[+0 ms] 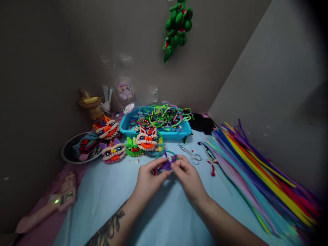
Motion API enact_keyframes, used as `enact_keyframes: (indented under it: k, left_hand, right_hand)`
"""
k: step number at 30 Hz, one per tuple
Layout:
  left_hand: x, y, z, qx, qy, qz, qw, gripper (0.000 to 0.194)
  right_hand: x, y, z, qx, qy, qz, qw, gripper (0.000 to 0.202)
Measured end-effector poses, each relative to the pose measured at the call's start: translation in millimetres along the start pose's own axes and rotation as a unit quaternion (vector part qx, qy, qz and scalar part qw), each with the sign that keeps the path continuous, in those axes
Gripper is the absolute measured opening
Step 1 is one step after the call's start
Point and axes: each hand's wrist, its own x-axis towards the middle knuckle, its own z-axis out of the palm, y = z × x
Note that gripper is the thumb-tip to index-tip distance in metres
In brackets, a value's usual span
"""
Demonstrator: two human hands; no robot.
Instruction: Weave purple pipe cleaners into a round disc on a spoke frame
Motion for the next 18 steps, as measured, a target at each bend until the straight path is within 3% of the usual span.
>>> enact_keyframes:
  k: [11,14,18]
  left_hand:
    - [-1.7,-4.9,0.0,0.047,0.026,0.067,0.996,0.033]
    - [-0.7,-2.8,0.4,0.032,0.042,0.045,0.998,0.03]
    - [2.7,1.4,-0.7,-0.015,0.059,-0.018,0.998,0.038]
  right_hand:
    - [-0.9,-4.1,3.2,0.032,-0.009,0.013,0.999,0.025]
    - [-1.5,-1.8,3.1,0.009,-0.005,-0.001,1.0,0.015]
    - [-4.6,1.0,1.1,-0.088,0.066,-0.08,0.991,0.016]
